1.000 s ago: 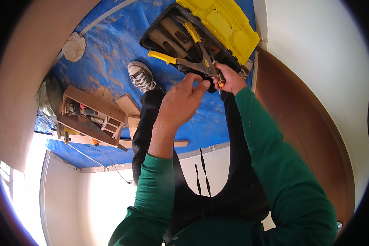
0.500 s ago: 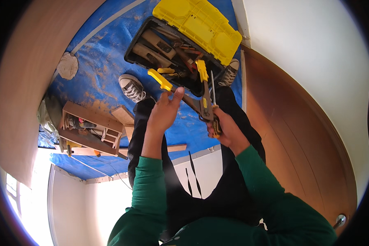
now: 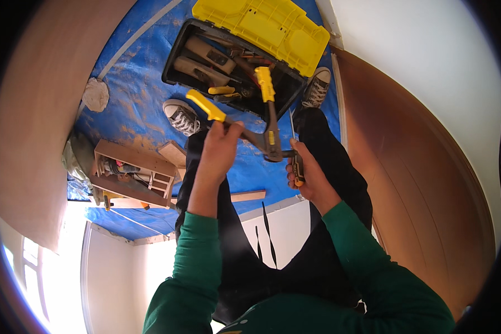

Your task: The person uses a cordless drill to fasten screws into a wooden furniture piece, then retrieves a screwdriver from a toolbox and plugs a power cord into a wall outlet. The person handles a drill, screwdriver, and power cord during the task.

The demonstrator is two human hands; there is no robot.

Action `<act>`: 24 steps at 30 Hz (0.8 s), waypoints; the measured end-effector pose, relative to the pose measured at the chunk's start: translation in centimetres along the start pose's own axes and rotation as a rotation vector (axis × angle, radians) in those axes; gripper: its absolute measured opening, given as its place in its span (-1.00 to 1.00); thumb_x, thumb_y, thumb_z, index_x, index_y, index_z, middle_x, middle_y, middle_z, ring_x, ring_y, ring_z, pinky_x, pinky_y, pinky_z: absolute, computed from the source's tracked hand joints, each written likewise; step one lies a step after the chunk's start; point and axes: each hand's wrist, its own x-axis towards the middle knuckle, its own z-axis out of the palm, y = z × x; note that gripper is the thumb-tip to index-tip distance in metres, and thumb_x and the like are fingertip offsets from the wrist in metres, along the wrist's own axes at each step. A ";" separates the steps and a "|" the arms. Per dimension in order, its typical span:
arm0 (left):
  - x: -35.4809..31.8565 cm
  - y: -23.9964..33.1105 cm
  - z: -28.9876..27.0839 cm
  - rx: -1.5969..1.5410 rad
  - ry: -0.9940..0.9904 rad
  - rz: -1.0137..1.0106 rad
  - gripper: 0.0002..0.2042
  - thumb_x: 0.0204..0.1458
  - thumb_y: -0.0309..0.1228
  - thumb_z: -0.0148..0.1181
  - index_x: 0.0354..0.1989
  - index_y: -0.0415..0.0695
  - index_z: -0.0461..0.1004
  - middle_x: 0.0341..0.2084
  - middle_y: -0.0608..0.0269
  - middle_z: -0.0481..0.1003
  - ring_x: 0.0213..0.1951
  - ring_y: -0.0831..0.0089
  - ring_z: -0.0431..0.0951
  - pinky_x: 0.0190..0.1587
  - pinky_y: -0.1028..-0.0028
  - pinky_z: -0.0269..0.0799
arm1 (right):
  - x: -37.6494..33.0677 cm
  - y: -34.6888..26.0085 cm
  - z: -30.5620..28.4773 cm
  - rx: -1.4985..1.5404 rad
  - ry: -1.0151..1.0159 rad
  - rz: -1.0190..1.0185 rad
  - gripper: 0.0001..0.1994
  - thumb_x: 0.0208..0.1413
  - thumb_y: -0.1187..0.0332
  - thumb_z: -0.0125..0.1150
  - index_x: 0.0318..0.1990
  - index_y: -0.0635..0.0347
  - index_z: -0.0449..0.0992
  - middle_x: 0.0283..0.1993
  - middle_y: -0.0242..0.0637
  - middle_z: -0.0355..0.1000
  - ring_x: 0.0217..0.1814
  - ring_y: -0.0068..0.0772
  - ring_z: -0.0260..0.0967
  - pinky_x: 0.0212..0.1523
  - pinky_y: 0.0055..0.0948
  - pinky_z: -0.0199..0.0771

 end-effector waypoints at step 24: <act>4.7 1.6 0.3 0.305 0.502 0.353 -0.51 0.41 -0.14 0.19 0.22 -0.37 0.39 -0.01 -0.23 0.61 0.05 -0.17 0.61 0.17 0.07 0.44 | -3.2 -7.9 1.2 0.216 -0.279 -0.405 -0.65 0.31 0.00 0.36 -0.24 0.05 0.44 -0.49 -0.42 0.37 -0.61 -0.54 0.33 -0.53 -0.47 0.34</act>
